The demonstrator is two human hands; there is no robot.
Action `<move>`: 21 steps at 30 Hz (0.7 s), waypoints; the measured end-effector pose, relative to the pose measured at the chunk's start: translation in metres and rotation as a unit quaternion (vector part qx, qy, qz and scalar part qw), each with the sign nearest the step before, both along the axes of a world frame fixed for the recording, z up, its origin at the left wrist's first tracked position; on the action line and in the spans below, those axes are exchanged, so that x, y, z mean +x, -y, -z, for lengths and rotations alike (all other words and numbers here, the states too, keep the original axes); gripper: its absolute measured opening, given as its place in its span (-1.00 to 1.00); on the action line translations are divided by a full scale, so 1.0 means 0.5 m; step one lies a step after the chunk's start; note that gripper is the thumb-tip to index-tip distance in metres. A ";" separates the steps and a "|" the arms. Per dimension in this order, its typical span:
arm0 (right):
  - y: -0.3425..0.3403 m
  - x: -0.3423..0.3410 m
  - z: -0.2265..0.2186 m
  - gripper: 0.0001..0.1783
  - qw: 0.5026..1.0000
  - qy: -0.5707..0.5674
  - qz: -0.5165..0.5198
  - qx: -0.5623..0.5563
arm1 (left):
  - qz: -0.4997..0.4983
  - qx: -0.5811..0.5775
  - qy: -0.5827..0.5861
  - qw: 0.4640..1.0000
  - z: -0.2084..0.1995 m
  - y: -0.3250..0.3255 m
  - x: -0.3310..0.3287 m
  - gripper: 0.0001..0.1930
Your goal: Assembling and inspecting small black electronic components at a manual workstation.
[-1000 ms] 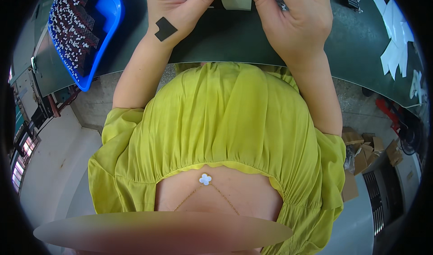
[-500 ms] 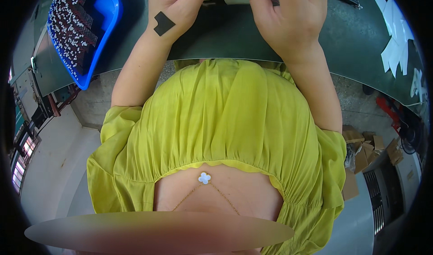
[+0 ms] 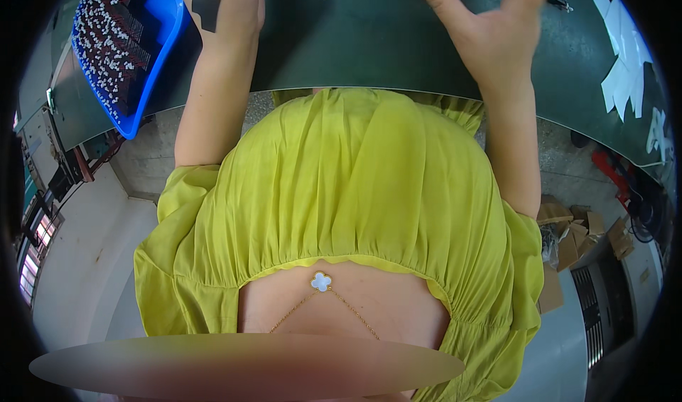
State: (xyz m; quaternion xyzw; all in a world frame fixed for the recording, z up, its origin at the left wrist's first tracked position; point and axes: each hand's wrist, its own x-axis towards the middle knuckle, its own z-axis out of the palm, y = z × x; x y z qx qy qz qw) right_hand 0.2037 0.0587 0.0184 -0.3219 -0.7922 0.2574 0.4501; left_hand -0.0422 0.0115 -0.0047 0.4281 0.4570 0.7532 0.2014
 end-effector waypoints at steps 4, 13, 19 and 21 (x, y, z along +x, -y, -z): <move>0.035 -0.029 -0.044 0.04 0.969 0.203 -0.003 -0.144 | -0.049 -0.084 -0.218 0.971 -0.007 0.024 0.010 -0.72; 0.024 0.041 0.041 -0.45 0.955 0.192 -0.113 0.196 | 0.168 -0.131 -0.467 0.858 -0.036 0.031 0.036 -0.27; 0.011 0.080 0.035 -0.53 0.991 -0.041 -0.127 -0.028 | 0.167 -0.177 -0.495 0.834 -0.005 0.029 0.073 -0.34; -0.006 0.086 0.018 -0.80 0.968 -0.136 -0.115 -0.179 | 0.189 -0.199 -0.486 0.830 -0.008 0.023 0.080 -0.43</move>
